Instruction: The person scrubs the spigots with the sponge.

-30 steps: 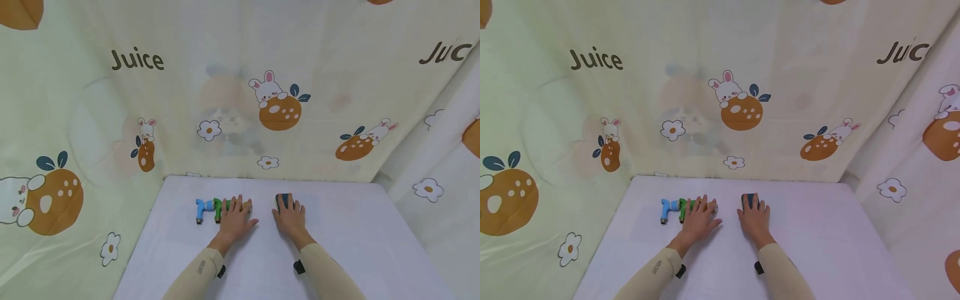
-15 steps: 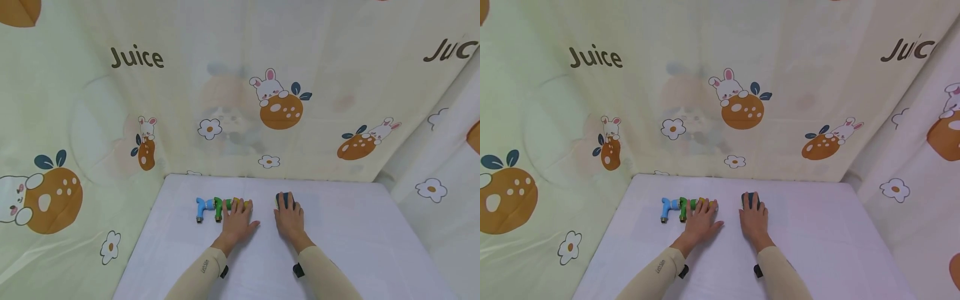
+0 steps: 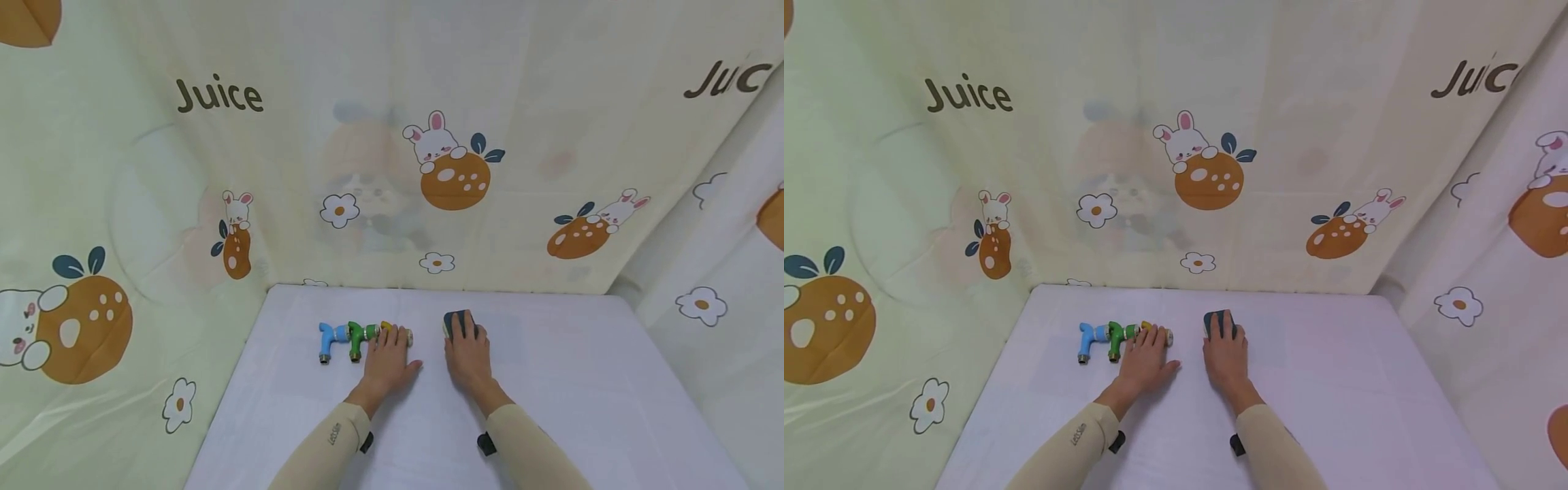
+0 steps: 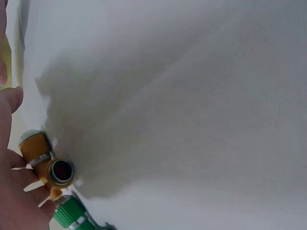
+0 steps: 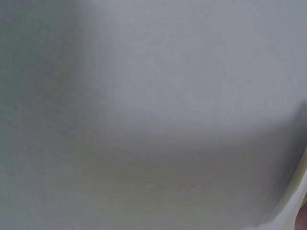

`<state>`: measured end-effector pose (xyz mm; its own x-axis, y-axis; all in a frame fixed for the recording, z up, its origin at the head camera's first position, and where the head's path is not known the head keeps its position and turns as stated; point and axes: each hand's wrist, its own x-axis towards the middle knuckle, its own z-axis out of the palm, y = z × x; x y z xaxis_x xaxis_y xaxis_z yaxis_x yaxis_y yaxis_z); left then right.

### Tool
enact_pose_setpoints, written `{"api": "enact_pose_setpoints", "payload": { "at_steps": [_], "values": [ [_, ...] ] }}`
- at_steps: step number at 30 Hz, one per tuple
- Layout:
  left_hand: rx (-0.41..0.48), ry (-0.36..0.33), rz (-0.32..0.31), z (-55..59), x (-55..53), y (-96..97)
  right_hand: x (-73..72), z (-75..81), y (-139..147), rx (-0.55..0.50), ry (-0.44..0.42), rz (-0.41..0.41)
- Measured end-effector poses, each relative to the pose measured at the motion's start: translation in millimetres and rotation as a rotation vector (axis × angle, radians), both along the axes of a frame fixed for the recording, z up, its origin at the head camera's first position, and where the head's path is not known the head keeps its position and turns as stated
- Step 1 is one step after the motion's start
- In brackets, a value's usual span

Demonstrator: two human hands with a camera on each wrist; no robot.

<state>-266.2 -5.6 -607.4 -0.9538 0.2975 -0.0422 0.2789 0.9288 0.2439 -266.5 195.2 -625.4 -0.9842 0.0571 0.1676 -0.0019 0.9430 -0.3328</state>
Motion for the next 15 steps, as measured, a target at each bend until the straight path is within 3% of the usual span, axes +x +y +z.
{"api": "enact_pose_setpoints", "payload": {
  "at_steps": [8, 15],
  "values": [
    [0.071, 0.018, 0.003, 4.4, 3.8, 5.5, 2.4, -3.8, -1.7, -0.042, 0.121, 0.040],
    [0.188, 0.066, 0.038, 4.0, 8.8, 11.5, 2.4, 1.1, -7.6, -0.148, 0.131, 0.076]
  ]
}}
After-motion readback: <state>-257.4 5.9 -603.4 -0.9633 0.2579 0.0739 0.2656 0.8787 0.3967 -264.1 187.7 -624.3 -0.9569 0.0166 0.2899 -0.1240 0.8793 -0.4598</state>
